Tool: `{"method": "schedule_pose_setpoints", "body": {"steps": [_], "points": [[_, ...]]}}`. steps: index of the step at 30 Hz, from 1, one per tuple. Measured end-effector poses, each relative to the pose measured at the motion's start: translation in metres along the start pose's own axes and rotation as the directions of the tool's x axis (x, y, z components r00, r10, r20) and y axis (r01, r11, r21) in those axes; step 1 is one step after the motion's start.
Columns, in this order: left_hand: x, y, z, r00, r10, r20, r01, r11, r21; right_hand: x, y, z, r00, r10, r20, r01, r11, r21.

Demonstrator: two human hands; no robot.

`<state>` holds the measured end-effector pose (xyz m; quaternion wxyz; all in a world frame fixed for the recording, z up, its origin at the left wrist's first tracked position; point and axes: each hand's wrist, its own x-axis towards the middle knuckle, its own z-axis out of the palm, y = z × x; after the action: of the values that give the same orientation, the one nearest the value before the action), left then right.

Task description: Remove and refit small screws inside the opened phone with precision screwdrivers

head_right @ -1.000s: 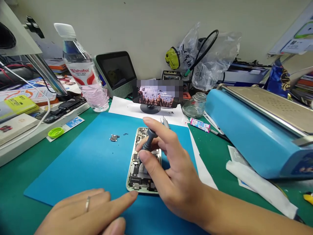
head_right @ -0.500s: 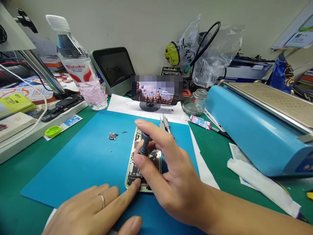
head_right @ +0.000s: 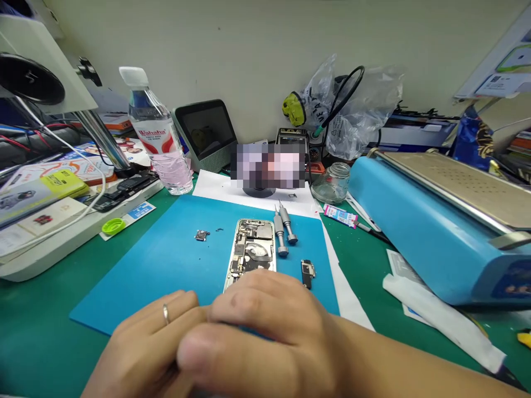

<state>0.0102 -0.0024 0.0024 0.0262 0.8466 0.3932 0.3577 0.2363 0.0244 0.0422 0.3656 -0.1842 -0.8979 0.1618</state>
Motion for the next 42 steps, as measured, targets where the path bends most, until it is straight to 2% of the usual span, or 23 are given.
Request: {"method": "schedule_pose_setpoints", "body": {"steps": [1, 3, 6, 8, 12, 15, 18, 22, 25, 28, 33, 42], "points": [[0.001, -0.002, 0.001, 1.0, 0.023, -0.002, -0.023, 1.0, -0.004, -0.001, 0.002, 0.004, 0.997, -0.048, -0.052, 0.049, 0.999, 0.008], [0.001, -0.003, 0.002, 0.999, 0.032, -0.006, -0.032, 0.999, -0.003, -0.003, 0.006, 0.014, 0.976, -0.058, -0.208, 0.066, 0.997, 0.029], [0.001, -0.001, 0.006, 1.0, -0.008, -0.028, 0.008, 1.0, 0.001, 0.001, 0.007, 0.027, 0.941, 0.008, -0.338, 0.003, 1.0, 0.031], [0.0, 0.0, 0.007, 0.999, -0.024, -0.035, 0.024, 1.0, 0.01, 0.009, 0.0, 0.025, 0.904, 0.082, -0.42, -0.069, 0.996, 0.048], [-0.003, 0.001, 0.004, 1.0, -0.008, -0.016, 0.008, 1.0, 0.022, 0.02, -0.018, -0.009, 0.821, 0.158, -0.549, -0.16, 0.986, 0.046], [-0.004, 0.001, -0.001, 1.0, 0.015, -0.016, -0.015, 0.999, 0.031, 0.009, -0.017, -0.044, 0.725, 0.265, -0.635, -0.429, 0.896, -0.116], [-0.002, 0.002, -0.004, 1.0, 0.023, -0.012, -0.023, 0.999, 0.037, -0.012, -0.002, -0.071, 0.685, 0.391, -0.615, -0.596, 0.787, -0.163], [-0.001, 0.007, -0.004, 1.0, 0.006, 0.026, -0.007, 0.999, 0.031, -0.025, 0.022, -0.086, 0.654, 0.609, -0.449, -0.749, 0.606, -0.269], [-0.004, 0.009, -0.002, 0.998, 0.02, 0.055, -0.022, 0.999, 0.031, -0.02, 0.036, -0.089, 0.617, 0.724, -0.307, -0.78, 0.51, -0.363], [-0.01, 0.012, -0.001, 0.996, 0.031, 0.086, -0.035, 0.999, 0.038, -0.013, 0.048, -0.09, 0.585, 0.779, -0.224, -0.771, 0.449, -0.451], [-0.013, 0.014, 0.001, 0.991, 0.024, 0.134, -0.034, 0.997, 0.074, -0.013, 0.063, -0.088, 0.552, 0.812, -0.19, -0.76, 0.395, -0.516], [-0.017, 0.011, 0.005, 0.976, 0.03, 0.214, -0.06, 0.989, 0.132, -0.021, 0.066, -0.078, 0.542, 0.832, -0.116, -0.756, 0.422, -0.501]]}}
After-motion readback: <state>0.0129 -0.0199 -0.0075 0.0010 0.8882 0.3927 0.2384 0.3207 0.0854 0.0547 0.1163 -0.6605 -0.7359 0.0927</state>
